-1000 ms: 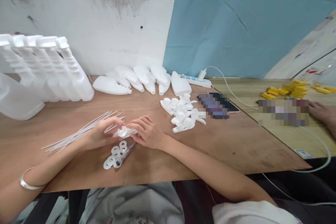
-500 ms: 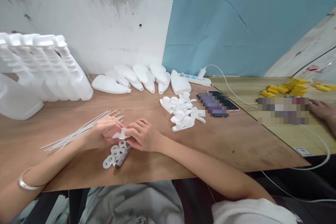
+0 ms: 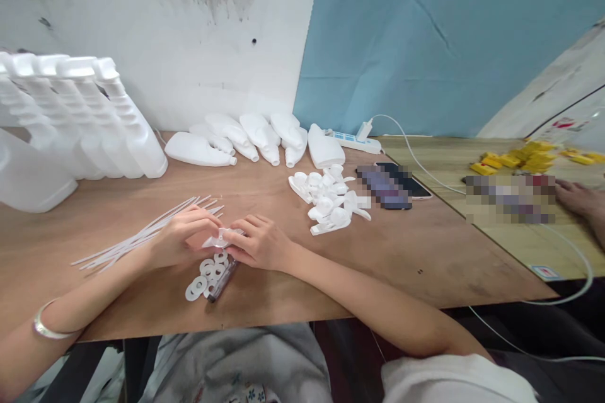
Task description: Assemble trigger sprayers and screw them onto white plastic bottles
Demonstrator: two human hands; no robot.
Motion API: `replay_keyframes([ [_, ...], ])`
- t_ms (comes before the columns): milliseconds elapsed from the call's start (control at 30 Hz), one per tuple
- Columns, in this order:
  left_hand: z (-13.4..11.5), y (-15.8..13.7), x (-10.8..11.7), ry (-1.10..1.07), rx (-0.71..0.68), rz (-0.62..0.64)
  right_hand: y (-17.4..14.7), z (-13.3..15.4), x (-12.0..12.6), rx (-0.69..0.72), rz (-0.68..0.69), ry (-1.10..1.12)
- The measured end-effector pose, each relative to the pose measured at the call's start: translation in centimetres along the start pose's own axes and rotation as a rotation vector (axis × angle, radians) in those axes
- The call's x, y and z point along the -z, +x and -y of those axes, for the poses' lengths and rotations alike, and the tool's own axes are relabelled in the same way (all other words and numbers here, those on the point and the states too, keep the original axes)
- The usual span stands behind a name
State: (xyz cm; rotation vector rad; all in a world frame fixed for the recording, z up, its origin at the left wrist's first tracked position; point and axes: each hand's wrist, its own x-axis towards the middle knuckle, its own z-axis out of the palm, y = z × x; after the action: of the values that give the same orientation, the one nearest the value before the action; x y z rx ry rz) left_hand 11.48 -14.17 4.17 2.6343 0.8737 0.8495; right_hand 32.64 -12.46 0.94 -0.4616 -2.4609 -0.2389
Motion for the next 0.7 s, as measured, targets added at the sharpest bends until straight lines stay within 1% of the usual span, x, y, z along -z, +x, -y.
replay_keyframes([
  [100,0.15,-0.08,0.01,0.065,-0.018,0.015,-0.05,-0.06,-0.12,-0.003,0.013,-0.003],
  [233,0.45,-0.23,-0.07,0.178,-0.102,0.038,-0.05,-0.15,-0.17,0.008,0.003,-0.018],
  [433,0.62,-0.43,-0.22,0.286,-0.187,-0.002,0.10,-0.12,-0.07,0.012,-0.047,-0.008],
  [567,0.69,-0.46,-0.12,0.312,-0.230,-0.038,0.11,-0.09,-0.09,0.007,-0.045,-0.005],
  [700,0.61,-0.42,0.23,0.321,-0.243,-0.071,0.06,-0.12,-0.12,-0.003,-0.027,-0.001],
])
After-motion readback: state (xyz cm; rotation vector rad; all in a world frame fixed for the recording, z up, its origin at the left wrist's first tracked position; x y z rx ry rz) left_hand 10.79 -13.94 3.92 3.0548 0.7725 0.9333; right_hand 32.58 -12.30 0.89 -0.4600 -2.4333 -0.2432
